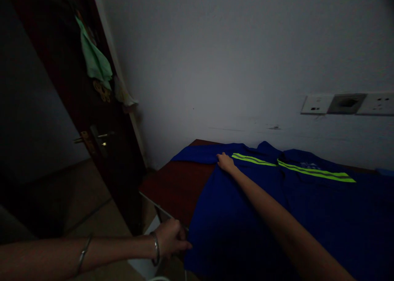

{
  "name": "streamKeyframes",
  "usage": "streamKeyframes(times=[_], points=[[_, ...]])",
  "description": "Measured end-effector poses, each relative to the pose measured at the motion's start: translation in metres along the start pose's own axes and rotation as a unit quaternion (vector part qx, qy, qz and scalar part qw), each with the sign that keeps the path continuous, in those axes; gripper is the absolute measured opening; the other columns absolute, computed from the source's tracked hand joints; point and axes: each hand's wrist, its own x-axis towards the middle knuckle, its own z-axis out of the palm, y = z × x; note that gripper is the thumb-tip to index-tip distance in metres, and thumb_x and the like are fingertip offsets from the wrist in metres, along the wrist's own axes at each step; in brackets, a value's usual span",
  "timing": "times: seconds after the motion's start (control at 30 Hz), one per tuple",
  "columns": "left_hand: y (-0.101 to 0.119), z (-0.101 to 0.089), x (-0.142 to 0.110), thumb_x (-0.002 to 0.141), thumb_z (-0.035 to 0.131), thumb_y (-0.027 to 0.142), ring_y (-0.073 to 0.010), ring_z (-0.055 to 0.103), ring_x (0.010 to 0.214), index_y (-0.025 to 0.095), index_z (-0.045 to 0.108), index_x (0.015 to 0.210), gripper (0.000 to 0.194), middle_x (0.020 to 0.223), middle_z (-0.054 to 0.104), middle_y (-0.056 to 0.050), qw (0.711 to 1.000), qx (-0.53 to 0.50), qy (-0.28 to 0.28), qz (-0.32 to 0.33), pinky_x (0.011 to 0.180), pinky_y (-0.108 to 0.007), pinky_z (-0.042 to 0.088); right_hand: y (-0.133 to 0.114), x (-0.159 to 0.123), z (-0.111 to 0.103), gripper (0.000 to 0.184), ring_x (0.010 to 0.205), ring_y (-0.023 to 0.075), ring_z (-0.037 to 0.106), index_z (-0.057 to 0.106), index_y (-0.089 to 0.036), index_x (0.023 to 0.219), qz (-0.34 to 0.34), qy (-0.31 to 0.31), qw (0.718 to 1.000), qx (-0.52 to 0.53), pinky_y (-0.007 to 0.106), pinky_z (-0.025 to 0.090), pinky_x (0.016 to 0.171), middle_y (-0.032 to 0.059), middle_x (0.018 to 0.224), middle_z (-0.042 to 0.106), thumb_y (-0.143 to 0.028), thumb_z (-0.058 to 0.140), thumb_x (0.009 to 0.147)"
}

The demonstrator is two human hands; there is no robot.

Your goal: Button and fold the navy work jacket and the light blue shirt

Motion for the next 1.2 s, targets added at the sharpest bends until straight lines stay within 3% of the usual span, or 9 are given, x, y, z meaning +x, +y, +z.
streamKeyframes(times=[0.27, 0.53, 0.73, 0.9, 1.07, 1.1, 1.13, 1.17, 1.2], points=[[-0.004, 0.017, 0.008, 0.064, 0.061, 0.039, -0.0052, 0.041, 0.035, 0.013, 0.054, 0.052, 0.029, 0.048, 0.053, 0.002, 0.980, -0.189, -0.027, -0.060, 0.032, -0.014, 0.030, 0.006, 0.021, 0.001, 0.028, 0.099, 0.0277, 0.058, 0.061, -0.011, 0.103, 0.017, -0.025, 0.999, -0.034, 0.038, 0.045, 0.079, 0.0196, 0.105, 0.060, -0.013, 0.045, 0.080], [-0.023, -0.012, 0.021, 0.057, 0.069, 0.043, -0.0113, 0.052, 0.037, 0.013, 0.060, 0.061, 0.032, 0.059, 0.061, -0.002, 0.892, -0.350, -0.286, 0.008, 0.029, -0.019, 0.039, 0.016, 0.038, -0.005, 0.031, 0.099, 0.0261, 0.058, 0.059, -0.011, 0.107, 0.026, -0.011, 0.999, -0.032, 0.034, 0.045, 0.079, 0.0195, 0.109, 0.059, -0.016, 0.044, 0.081], [-0.025, -0.011, 0.037, 0.064, 0.064, 0.031, -0.0159, 0.055, 0.037, 0.015, 0.059, 0.065, 0.017, 0.054, 0.061, -0.002, 0.884, -0.256, -0.391, -0.021, 0.030, -0.023, 0.040, 0.013, 0.025, 0.017, 0.032, 0.103, 0.0259, 0.055, 0.060, -0.011, 0.104, 0.027, -0.003, 0.999, -0.017, 0.035, 0.043, 0.081, 0.0188, 0.109, 0.058, -0.024, 0.035, 0.088], [-0.016, -0.005, 0.052, 0.068, 0.062, 0.033, -0.0188, 0.056, 0.037, 0.018, 0.057, 0.061, 0.018, 0.051, 0.061, -0.001, 0.871, -0.155, -0.467, -0.003, 0.030, -0.026, 0.041, 0.008, 0.005, 0.029, 0.051, 0.116, 0.0270, 0.042, 0.038, -0.011, 0.130, 0.025, 0.020, 0.999, 0.030, 0.039, 0.036, 0.091, 0.0195, 0.128, 0.044, -0.041, 0.027, 0.090], [-0.001, -0.060, 0.092, 0.070, 0.059, 0.048, -0.0259, 0.064, 0.055, 0.020, 0.068, 0.070, 0.029, 0.068, 0.067, -0.006, 0.747, -0.046, -0.663, -0.017, 0.039, -0.034, 0.048, -0.006, -0.031, 0.031, 0.072, 0.132, 0.0346, 0.014, 0.019, -0.011, 0.140, -0.021, -0.007, 0.993, 0.115, 0.051, 0.018, 0.101, 0.0197, 0.145, 0.014, -0.057, 0.026, 0.085], [-0.001, -0.077, 0.104, 0.070, 0.057, 0.050, -0.0255, 0.064, 0.056, 0.019, 0.068, 0.071, 0.033, 0.069, 0.067, -0.007, 0.754, -0.035, -0.655, -0.043, 0.040, -0.034, 0.049, -0.011, -0.040, 0.032, 0.073, 0.132, 0.0354, 0.011, 0.021, -0.012, 0.140, -0.044, -0.020, 0.991, 0.125, 0.053, 0.014, 0.102, 0.0186, 0.146, 0.012, -0.060, 0.024, 0.084], [-0.003, -0.094, 0.118, 0.070, 0.056, 0.052, -0.0228, 0.062, 0.051, 0.018, 0.067, 0.069, 0.036, 0.066, 0.066, -0.008, 0.799, -0.040, -0.597, -0.056, 0.040, -0.032, 0.047, -0.017, -0.050, 0.033, 0.074, 0.133, 0.0357, 0.008, 0.024, -0.014, 0.139, -0.069, -0.032, 0.988, 0.134, 0.054, 0.010, 0.102, 0.0172, 0.146, 0.010, -0.062, 0.023, 0.083], [-0.006, -0.111, 0.133, 0.070, 0.056, 0.052, -0.0192, 0.060, 0.047, 0.017, 0.066, 0.067, 0.037, 0.064, 0.065, -0.007, 0.862, -0.055, -0.501, -0.060, 0.040, -0.029, 0.046, -0.023, -0.059, 0.035, 0.074, 0.133, 0.0359, 0.006, 0.028, -0.016, 0.138, -0.094, -0.045, 0.985, 0.141, 0.055, 0.006, 0.102, 0.0159, 0.147, 0.010, -0.064, 0.022, 0.082], [-0.011, -0.127, 0.148, 0.071, 0.054, 0.052, -0.0143, 0.056, 0.043, 0.016, 0.065, 0.067, 0.038, 0.062, 0.064, -0.006, 0.930, -0.084, -0.355, -0.049, 0.041, -0.025, 0.045, -0.029, -0.067, 0.036, 0.073, 0.133, 0.0361, 0.004, 0.032, -0.017, 0.136, -0.116, -0.052, 0.981, 0.147, 0.056, 0.003, 0.102, 0.0151, 0.147, 0.010, -0.065, 0.021, 0.082]])
